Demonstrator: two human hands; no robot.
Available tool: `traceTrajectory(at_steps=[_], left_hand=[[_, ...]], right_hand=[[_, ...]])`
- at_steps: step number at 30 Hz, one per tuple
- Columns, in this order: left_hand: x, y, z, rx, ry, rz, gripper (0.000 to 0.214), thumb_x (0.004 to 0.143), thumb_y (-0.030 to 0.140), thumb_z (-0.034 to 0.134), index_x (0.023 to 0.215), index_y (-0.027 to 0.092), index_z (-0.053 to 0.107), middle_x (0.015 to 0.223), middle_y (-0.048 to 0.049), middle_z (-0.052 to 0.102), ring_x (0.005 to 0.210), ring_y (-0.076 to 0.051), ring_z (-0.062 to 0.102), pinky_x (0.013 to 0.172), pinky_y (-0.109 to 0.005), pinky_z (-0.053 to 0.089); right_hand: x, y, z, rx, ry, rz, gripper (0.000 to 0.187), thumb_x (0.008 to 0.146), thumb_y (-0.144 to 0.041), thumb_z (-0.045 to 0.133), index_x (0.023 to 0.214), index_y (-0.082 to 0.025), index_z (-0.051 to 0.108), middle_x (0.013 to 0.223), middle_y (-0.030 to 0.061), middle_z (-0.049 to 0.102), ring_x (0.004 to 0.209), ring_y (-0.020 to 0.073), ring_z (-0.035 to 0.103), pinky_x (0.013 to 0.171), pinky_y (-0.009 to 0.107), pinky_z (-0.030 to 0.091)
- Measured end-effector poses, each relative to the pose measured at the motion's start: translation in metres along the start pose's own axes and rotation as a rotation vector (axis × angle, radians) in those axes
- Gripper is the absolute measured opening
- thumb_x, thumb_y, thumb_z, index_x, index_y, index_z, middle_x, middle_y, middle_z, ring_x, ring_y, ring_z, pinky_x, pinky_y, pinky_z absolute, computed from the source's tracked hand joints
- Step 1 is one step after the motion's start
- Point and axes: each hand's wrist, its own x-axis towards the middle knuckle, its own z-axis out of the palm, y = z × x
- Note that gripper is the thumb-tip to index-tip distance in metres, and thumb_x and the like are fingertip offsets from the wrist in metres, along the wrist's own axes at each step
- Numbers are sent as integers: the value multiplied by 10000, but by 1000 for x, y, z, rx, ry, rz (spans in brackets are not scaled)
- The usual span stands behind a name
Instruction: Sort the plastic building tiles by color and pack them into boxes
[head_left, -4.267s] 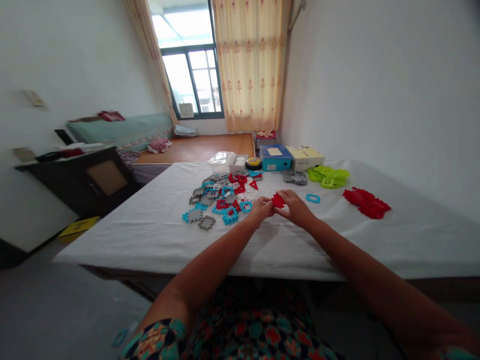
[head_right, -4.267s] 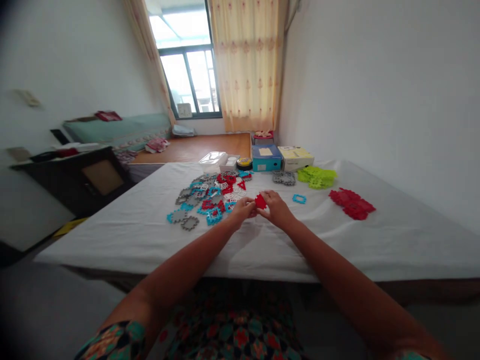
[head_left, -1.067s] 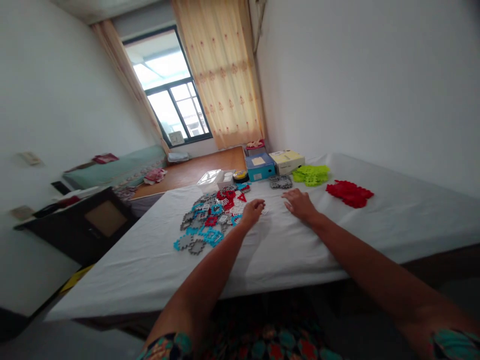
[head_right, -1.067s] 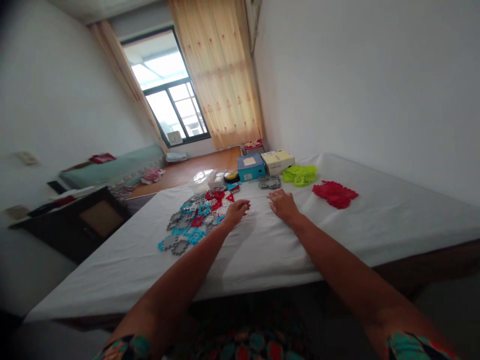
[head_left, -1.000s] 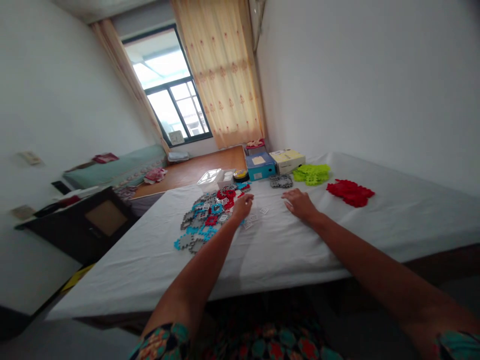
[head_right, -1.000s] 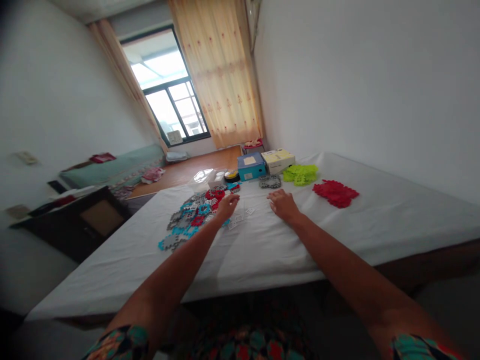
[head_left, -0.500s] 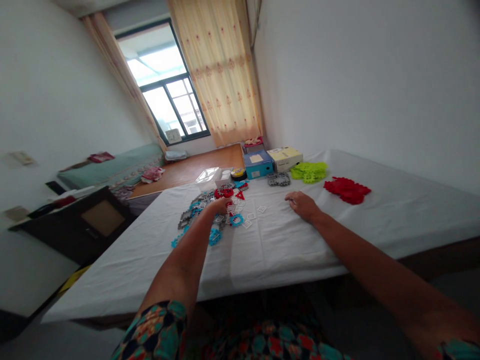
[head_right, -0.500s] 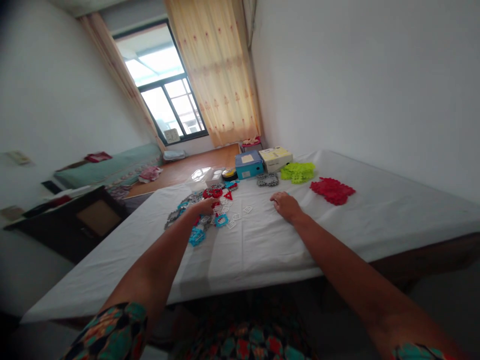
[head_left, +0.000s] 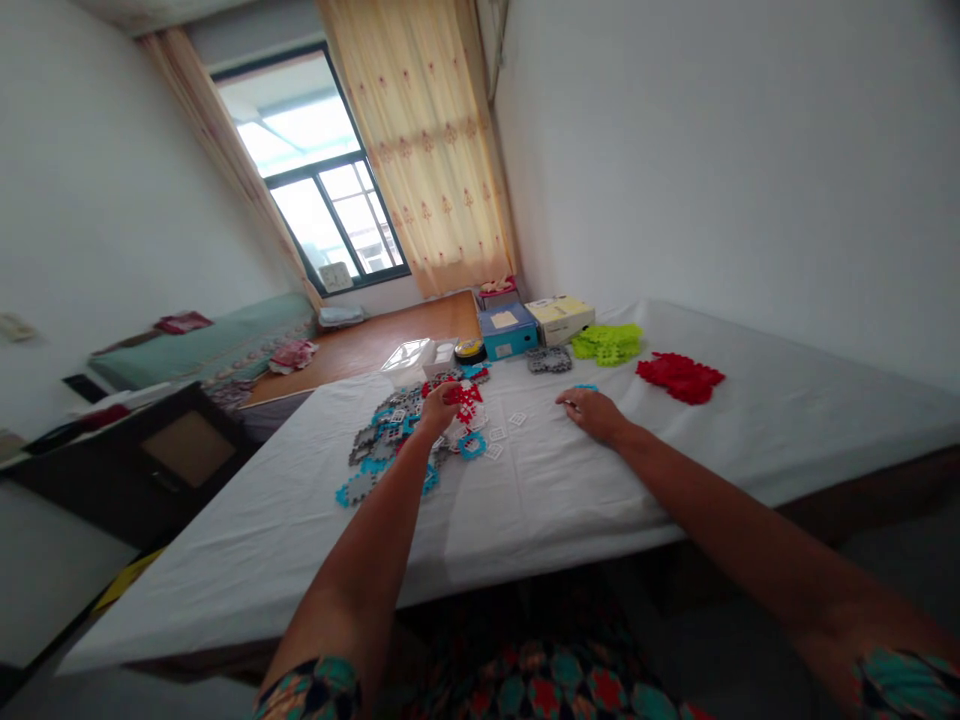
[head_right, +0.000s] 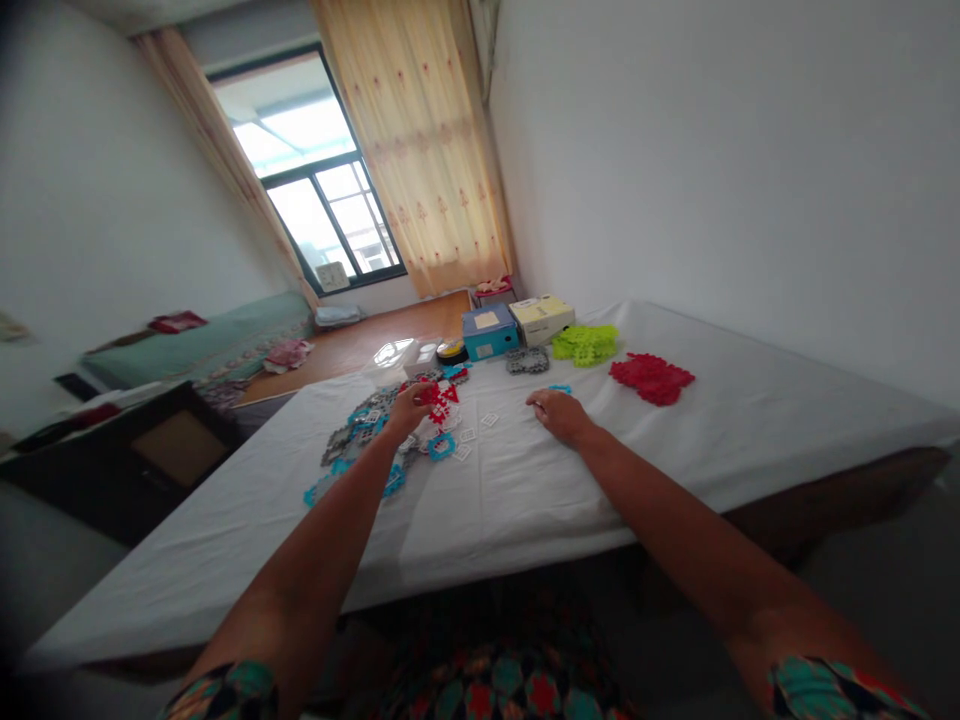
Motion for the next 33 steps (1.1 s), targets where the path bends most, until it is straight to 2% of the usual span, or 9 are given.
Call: traceTrajectory(at_steps=[6, 9, 11, 14, 17, 20, 24, 27, 33], left_hand=[[-17, 48, 45, -546, 56, -39, 518, 596, 177, 747, 1107, 170, 662, 935, -65, 687, 802, -166, 636, 727, -300, 531], [-29, 73, 74, -735, 29, -112, 561, 582, 224, 775, 1122, 152, 643, 938, -76, 679, 796, -162, 638, 719, -298, 532], [-35, 85, 91, -798, 4, -171, 589, 580, 247, 785, 1137, 141, 627, 942, -86, 680, 788, -166, 643, 711, -300, 536], [-39, 96, 109, -805, -15, -214, 608, 601, 287, 784, 1162, 134, 607, 978, -101, 680, 802, -171, 649, 713, -298, 542], [-38, 99, 117, -772, -6, -191, 531, 669, 366, 740, 1136, 141, 625, 1017, -102, 674, 821, -161, 646, 737, -300, 548], [-36, 95, 122, -736, -17, -185, 464, 704, 397, 705, 1083, 133, 658, 944, -81, 678, 793, -147, 645, 779, -324, 554], [-37, 91, 131, -752, -43, -223, 450, 729, 372, 695, 1098, 118, 654, 937, -83, 674, 816, -152, 653, 827, -350, 558], [-40, 94, 137, -781, -71, -215, 451, 764, 361, 681, 1141, 121, 626, 1110, -124, 642, 927, -170, 648, 845, -337, 556], [-47, 101, 138, -815, -151, -217, 561, 814, 416, 662, 1290, 153, 524, 1230, -158, 602, 967, -184, 656, 826, -322, 560]], right_hand=[[4, -13, 4, 176, 77, -46, 272, 894, -273, 527, 1136, -208, 634, 1080, 66, 700, 766, 155, 654, 783, 313, 522], [5, -21, 5, 230, 131, -127, 487, 836, -386, 635, 1277, -201, 546, 1218, 106, 636, 854, 182, 650, 817, 347, 528], [5, -26, 6, 225, 135, -190, 579, 786, -416, 694, 1295, -190, 536, 1251, 129, 614, 981, 221, 632, 878, 376, 512], [6, -27, 4, 187, 109, -241, 451, 786, -362, 702, 1192, -188, 615, 1196, 127, 646, 1101, 251, 592, 959, 404, 468], [8, -18, -6, 93, 130, -191, 359, 774, -302, 708, 1115, -205, 650, 1193, 111, 649, 1111, 249, 576, 973, 410, 448], [8, 5, -23, -28, 206, -61, 339, 754, -265, 709, 1083, -212, 649, 1206, 99, 635, 1110, 243, 555, 970, 400, 433], [2, 36, -42, -11, 244, 56, 318, 726, -215, 697, 1038, -177, 644, 1075, 89, 661, 1015, 227, 582, 948, 387, 435], [-4, 40, -40, 81, 153, -1, 393, 685, -173, 702, 1071, -162, 631, 1087, 92, 654, 998, 221, 582, 933, 388, 445], [-6, 10, -21, 266, 46, -191, 514, 665, -146, 689, 1170, -191, 601, 1222, 95, 600, 1108, 221, 547, 938, 387, 471]])
